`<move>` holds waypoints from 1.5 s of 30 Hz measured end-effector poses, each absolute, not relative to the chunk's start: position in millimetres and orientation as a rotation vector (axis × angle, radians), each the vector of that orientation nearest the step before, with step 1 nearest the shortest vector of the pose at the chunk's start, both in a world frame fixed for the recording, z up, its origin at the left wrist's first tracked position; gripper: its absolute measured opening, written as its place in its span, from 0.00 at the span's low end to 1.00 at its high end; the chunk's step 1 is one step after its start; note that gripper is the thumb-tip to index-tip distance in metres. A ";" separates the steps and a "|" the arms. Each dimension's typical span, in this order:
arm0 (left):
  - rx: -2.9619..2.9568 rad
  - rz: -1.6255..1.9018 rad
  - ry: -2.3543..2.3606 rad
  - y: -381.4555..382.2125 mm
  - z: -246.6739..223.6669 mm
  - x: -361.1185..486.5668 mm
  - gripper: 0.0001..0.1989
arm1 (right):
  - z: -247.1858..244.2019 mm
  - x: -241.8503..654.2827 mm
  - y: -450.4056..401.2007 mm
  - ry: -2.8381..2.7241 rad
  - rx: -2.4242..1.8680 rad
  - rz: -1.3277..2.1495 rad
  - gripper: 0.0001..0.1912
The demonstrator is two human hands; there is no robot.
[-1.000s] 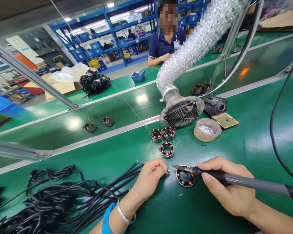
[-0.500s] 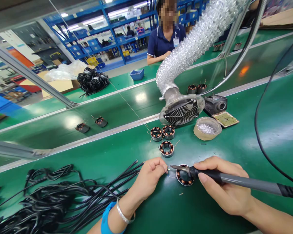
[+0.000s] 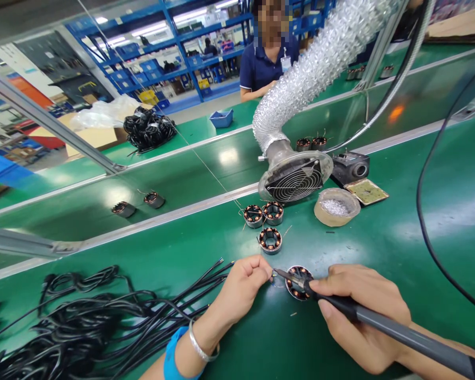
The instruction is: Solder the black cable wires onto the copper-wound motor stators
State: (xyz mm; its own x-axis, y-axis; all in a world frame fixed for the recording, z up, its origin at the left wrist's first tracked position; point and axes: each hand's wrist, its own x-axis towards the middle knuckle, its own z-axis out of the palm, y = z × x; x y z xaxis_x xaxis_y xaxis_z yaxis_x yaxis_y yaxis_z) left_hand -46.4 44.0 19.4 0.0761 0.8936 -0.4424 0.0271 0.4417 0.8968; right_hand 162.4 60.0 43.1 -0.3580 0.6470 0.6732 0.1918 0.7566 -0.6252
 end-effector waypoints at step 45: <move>1.000 0.773 1.332 43.7 16.3 -48.3 0.07 | 40.3 167.9 59.5 -1.922 -0.681 0.541 0.11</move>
State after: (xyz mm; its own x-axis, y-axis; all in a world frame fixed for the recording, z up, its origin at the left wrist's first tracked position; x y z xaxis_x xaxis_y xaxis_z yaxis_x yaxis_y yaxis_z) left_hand -48.3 43.7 16.3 0.1117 0.9051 -0.4104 0.0928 0.4016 0.9111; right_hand 167.9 59.5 40.3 -0.3557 0.6652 0.6565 0.2251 0.7428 -0.6306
